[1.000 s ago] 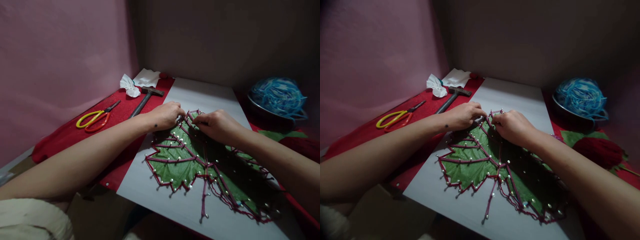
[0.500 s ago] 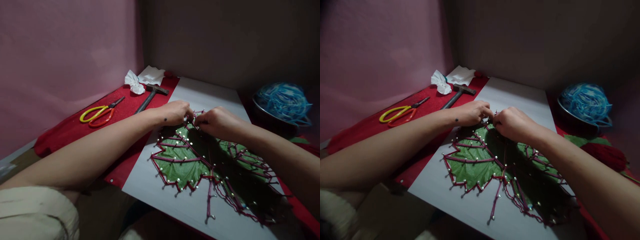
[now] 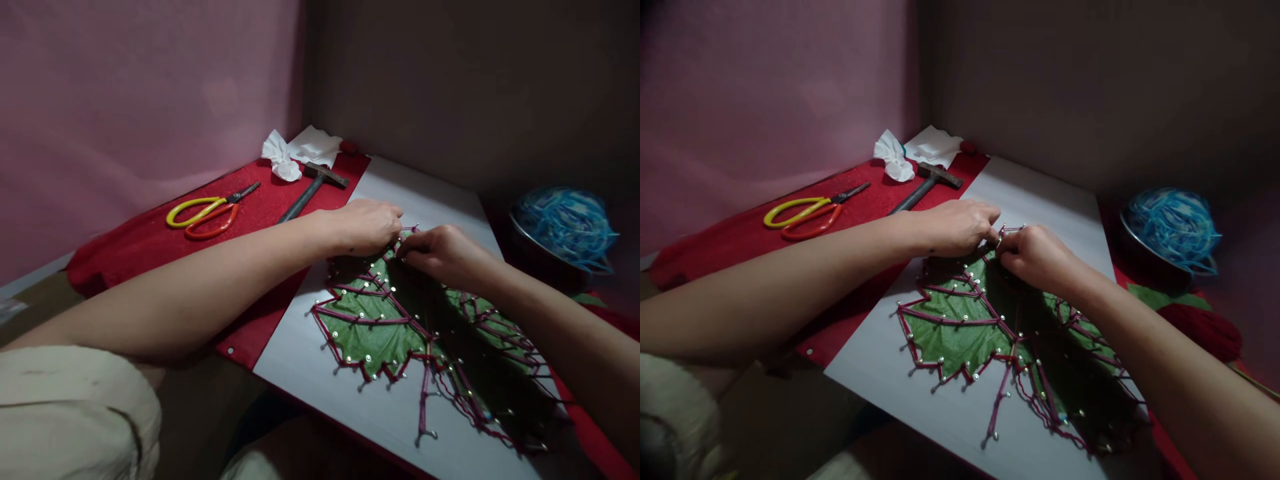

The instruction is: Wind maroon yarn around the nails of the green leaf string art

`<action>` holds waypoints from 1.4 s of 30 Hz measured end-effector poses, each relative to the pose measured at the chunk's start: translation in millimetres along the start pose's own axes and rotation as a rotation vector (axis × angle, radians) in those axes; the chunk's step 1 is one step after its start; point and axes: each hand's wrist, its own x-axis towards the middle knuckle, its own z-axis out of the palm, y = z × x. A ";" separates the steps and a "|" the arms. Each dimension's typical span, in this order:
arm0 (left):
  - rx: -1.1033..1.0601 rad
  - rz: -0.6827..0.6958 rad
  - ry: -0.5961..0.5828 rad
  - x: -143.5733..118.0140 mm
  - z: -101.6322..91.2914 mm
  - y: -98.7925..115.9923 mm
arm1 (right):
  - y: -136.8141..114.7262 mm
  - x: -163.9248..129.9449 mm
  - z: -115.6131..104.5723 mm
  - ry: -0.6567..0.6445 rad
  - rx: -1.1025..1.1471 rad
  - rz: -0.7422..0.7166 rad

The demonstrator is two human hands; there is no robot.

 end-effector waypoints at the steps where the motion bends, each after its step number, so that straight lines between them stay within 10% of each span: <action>1: -0.009 0.006 0.020 -0.1 2.6 -0.8 | -1.1 -1.9 0.3 0.009 -0.026 0.007; 12: -0.022 -0.042 0.105 1.3 -6.2 -1.9 | 2.8 2.1 6.2 0.073 0.099 0.095; 24: -0.870 -0.164 -0.058 7.7 13.2 -5.7 | 5.4 0.4 6.9 0.259 0.123 -0.020; 32: -0.461 -0.336 0.190 15.1 17.5 9.7 | 8.8 6.0 5.6 0.350 0.222 0.103; 42: -0.316 -0.368 0.145 24.7 19.0 15.9 | 1.1 15.8 4.8 0.333 0.195 0.268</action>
